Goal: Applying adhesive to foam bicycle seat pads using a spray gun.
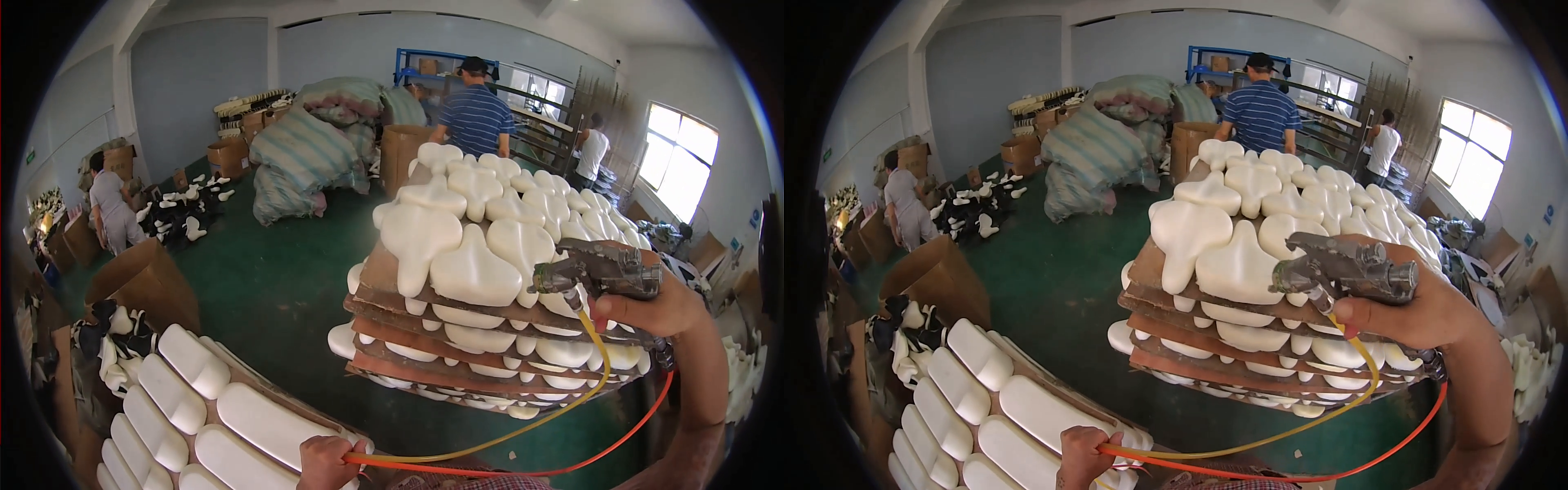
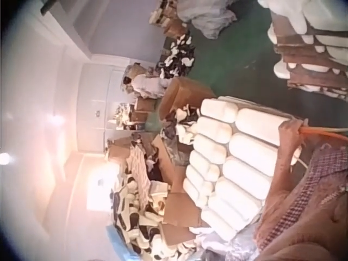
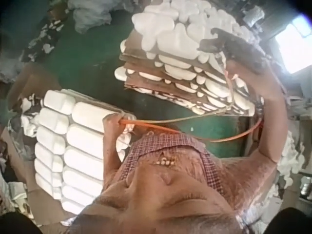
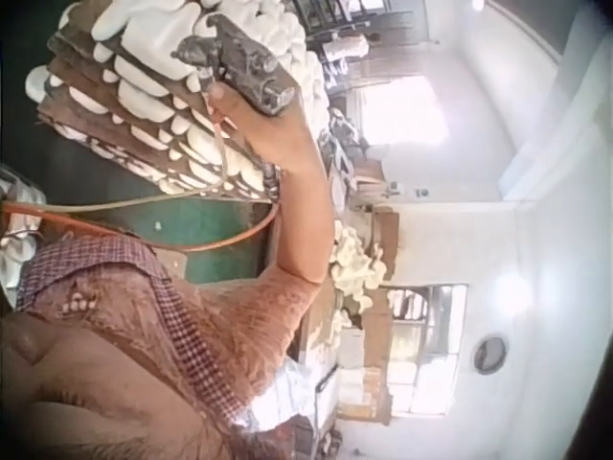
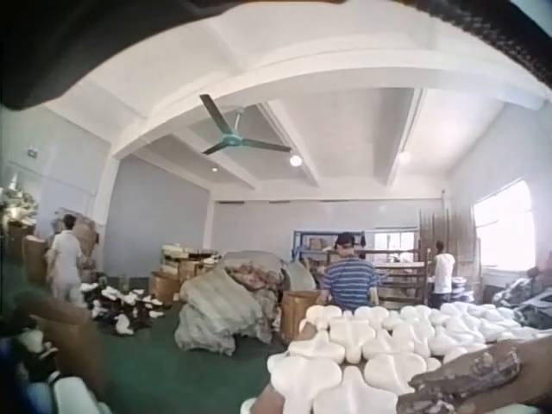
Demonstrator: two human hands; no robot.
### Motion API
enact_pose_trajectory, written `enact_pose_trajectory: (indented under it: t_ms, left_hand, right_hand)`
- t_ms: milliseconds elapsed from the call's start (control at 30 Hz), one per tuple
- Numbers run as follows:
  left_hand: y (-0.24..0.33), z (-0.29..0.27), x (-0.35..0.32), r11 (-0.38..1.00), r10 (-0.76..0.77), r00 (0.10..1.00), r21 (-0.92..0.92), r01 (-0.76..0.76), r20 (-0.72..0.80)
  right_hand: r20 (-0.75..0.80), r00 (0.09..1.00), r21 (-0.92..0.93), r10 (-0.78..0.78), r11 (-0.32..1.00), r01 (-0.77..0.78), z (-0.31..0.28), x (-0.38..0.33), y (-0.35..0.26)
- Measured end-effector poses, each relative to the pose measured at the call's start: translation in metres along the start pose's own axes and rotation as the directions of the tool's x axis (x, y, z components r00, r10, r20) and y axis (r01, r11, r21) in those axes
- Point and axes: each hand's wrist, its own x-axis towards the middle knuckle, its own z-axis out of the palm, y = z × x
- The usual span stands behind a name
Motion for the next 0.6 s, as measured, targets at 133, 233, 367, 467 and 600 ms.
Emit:
enact_pose_trajectory:
  t_ms: [133,233,367,467,600]
  left_hand:
    - [-0.017,0.005,0.0,0.999,-0.009,1.0,-0.049,0.01,0.018]
    - [-0.023,0.006,0.001,1.0,-0.013,0.998,-0.011,0.014,0.055]
    - [-0.025,0.005,0.003,1.0,-0.012,0.998,-0.005,0.013,0.057]
    - [-0.023,0.012,0.01,1.0,0.0,0.997,-0.031,0.002,0.076]
    - [-0.022,0.027,0.013,1.0,-0.002,0.996,-0.006,0.002,0.092]
  right_hand:
    - [-0.17,0.985,-0.005,0.001,1.0,-0.002,0.005,0.023,0.001]
    - [-0.27,0.962,0.04,0.039,0.999,-0.029,0.003,0.024,0.002]
    - [0.117,0.991,-0.044,0.068,0.997,-0.063,0.011,0.004,-0.008]
    - [0.076,0.997,-0.007,0.025,1.0,-0.024,0.012,0.01,-0.005]
    - [-0.163,0.986,-0.011,0.018,1.0,-0.02,-0.017,0.036,0.018]
